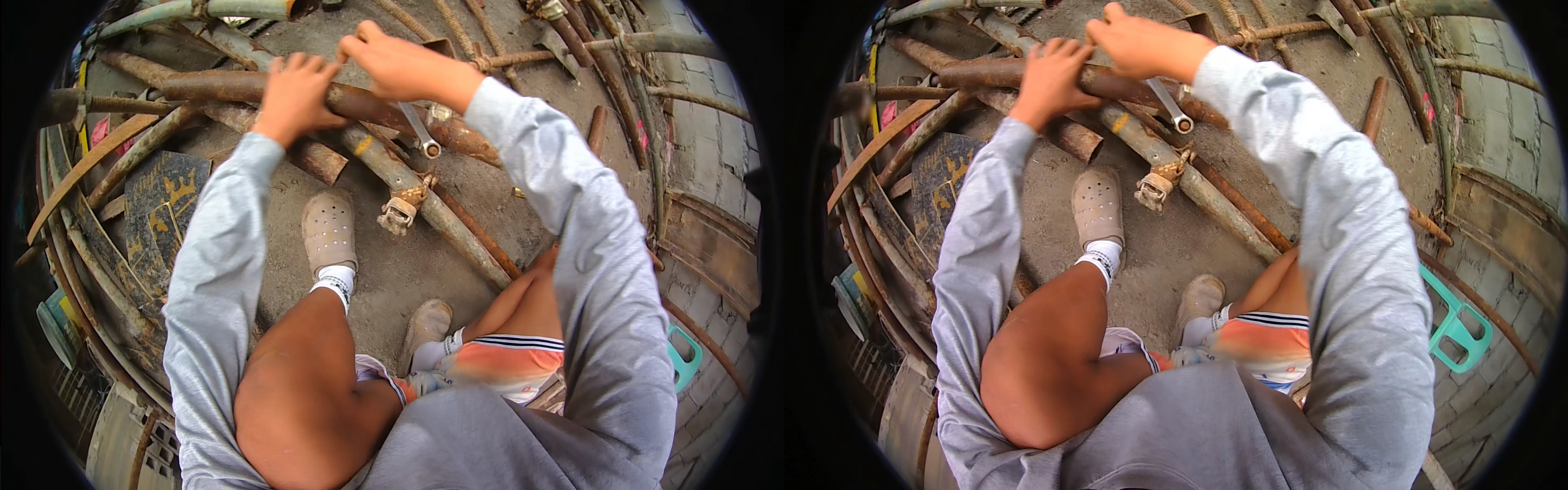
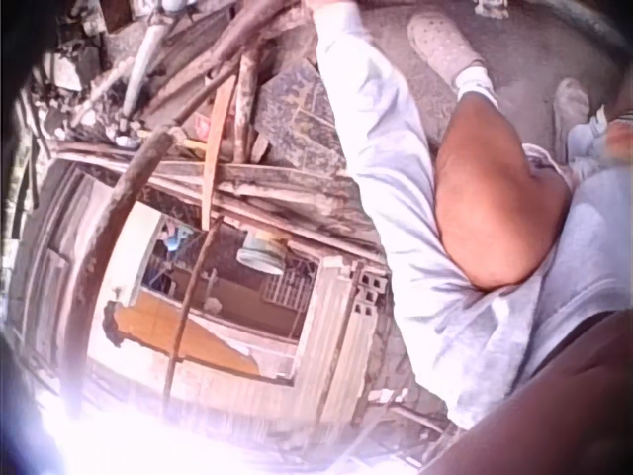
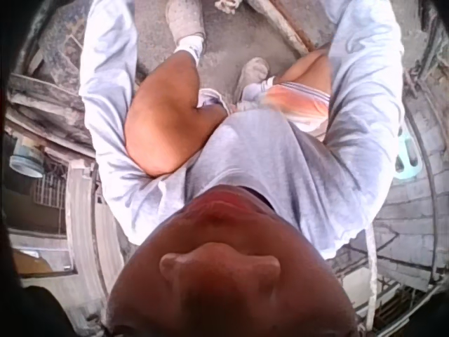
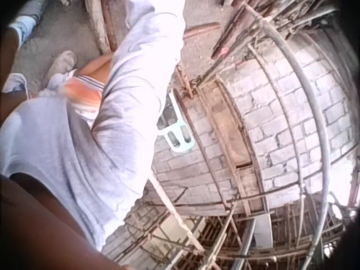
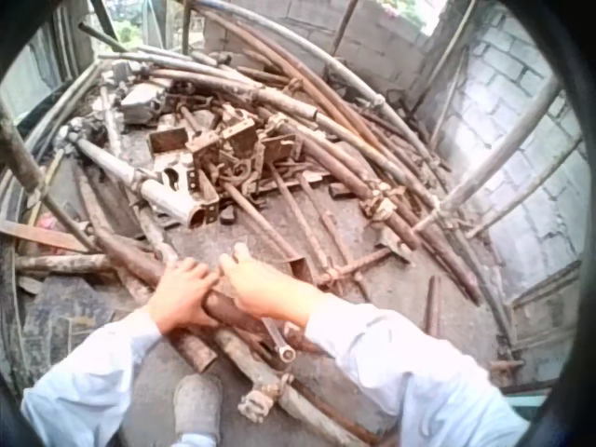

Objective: The person uses a wrench to loosen and remove nuts from metal scaffolding poles. They repeatedly reposition the poles and wrench to access fasteners, then set the loosened components aside on the floor.

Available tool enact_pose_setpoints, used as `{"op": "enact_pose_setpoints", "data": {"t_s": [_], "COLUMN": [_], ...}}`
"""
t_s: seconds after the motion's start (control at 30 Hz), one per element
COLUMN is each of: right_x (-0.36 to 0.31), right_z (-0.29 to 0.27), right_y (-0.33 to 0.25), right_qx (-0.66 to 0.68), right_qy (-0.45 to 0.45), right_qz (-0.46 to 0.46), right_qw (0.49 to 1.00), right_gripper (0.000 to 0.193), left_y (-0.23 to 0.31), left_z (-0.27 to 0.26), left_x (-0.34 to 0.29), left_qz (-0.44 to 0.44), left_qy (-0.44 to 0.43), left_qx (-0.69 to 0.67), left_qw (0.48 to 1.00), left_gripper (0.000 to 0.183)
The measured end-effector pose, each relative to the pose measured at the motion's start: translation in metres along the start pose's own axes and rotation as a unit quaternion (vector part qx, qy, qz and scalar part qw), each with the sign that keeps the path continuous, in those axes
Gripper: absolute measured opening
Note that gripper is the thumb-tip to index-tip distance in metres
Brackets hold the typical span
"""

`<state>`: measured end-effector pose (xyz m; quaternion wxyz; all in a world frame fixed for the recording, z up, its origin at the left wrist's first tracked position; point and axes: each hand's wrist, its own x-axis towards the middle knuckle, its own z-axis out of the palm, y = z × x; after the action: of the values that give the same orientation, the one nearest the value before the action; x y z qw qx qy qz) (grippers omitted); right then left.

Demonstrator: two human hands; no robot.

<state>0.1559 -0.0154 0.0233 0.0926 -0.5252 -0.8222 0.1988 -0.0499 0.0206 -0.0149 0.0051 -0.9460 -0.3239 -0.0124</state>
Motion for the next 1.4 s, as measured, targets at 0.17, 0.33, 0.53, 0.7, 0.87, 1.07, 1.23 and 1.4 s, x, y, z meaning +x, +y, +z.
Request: {"op": "enact_pose_setpoints", "data": {"t_s": [0.17,0.33,0.53,0.7,0.87,1.07,1.23,1.4], "right_x": [0.008,-0.049,-0.142,-0.216,-0.233,-0.244,-0.248,-0.249], "right_z": [0.063,0.094,0.090,0.085,0.085,0.085,0.076,0.069], "right_y": [-0.084,-0.144,-0.157,-0.150,-0.148,-0.167,-0.167,-0.167], "right_qx": [0.150,0.096,0.125,0.149,0.181,0.335,0.245,0.261], "right_qy": [0.191,0.126,0.212,0.272,0.285,0.283,0.286,0.254], "right_qz": [0.076,0.080,-0.024,0.061,0.137,0.305,0.278,0.332], "right_qw": [0.967,0.984,0.969,0.949,0.931,0.846,0.884,0.870], "right_gripper": [0.025,0.033,0.031,0.024,0.029,0.019,0.048,0.051], "left_y": [-0.070,-0.064,-0.061,-0.055,0.028,0.052,0.047,0.049], "left_z": [0.020,0.006,0.001,-0.006,-0.008,-0.002,-0.004,-0.006], "left_x": [-0.012,0.003,0.006,0.005,0.030,0.052,0.049,0.050], "left_qz": [0.047,0.104,0.124,0.138,0.178,0.125,0.134,0.127], "left_qy": [0.061,0.081,0.082,0.059,-0.031,-0.117,-0.109,-0.117], "left_qx": [-0.079,-0.096,-0.059,-0.049,-0.129,-0.100,-0.100,-0.108], "left_qw": [0.994,0.987,0.987,0.987,0.975,0.980,0.980,0.979], "left_gripper": [0.067,0.069,0.069,0.070,0.099,0.045,0.038,0.038]}}
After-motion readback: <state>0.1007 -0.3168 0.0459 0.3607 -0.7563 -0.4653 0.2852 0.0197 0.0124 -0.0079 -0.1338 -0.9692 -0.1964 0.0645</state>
